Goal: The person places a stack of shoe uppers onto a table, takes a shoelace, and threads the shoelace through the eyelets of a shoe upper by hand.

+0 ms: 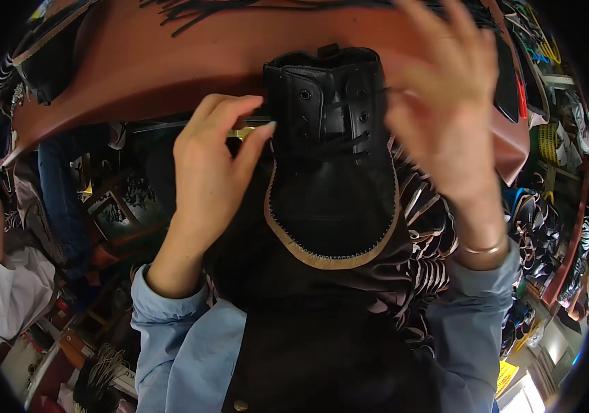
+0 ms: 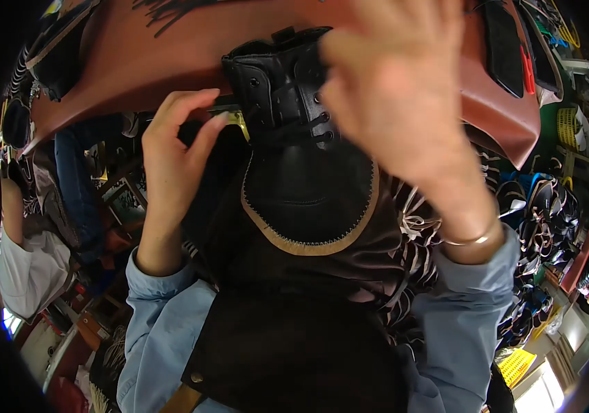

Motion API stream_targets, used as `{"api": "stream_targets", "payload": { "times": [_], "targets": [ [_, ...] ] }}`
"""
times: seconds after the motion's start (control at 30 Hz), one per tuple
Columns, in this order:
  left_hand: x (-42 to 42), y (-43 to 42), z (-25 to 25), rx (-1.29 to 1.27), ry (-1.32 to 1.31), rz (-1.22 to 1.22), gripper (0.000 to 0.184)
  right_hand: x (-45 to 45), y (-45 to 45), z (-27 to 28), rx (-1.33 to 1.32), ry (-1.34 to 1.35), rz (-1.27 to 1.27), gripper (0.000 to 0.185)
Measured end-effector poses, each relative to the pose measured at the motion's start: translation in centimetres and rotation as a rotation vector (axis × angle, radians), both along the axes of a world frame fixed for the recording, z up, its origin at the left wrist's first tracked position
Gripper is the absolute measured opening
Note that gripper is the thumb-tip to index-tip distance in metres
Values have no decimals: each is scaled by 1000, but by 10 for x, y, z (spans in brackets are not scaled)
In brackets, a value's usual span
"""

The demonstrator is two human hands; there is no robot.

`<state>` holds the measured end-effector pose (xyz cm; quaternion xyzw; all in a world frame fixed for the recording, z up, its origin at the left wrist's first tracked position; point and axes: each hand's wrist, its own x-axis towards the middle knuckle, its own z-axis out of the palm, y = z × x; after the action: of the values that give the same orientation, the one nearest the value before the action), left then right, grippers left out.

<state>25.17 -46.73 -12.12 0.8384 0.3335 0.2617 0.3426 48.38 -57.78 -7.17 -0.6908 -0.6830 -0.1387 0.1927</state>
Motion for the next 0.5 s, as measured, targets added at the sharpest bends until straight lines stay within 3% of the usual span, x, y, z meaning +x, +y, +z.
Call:
{"api": "stream_targets", "payload": {
  "times": [0.07,0.17,0.2,0.23,0.3,0.4,0.47,0.5],
  "targets": [
    [-15,14,-3,126,26,5,23,57,-21,34,36,-355,-91,8],
    [-19,19,-7,152,15,43,22,134,-66,32,335,245,-474,7],
    [-9,16,-6,306,-18,-18,22,136,-71,30,442,491,-579,6],
    [4,11,-4,460,-51,-81,22,109,-66,38,207,247,-365,7],
    [47,-5,7,471,-153,-189,20,68,-48,38,-115,354,-25,7],
    [84,-13,21,346,-259,-292,16,29,-25,14,-85,995,226,7],
    [84,-10,26,151,-296,-338,13,16,-19,2,95,1463,308,9],
    [82,-9,21,-64,-337,-361,10,12,-21,-3,75,1611,282,14]
  ]
}}
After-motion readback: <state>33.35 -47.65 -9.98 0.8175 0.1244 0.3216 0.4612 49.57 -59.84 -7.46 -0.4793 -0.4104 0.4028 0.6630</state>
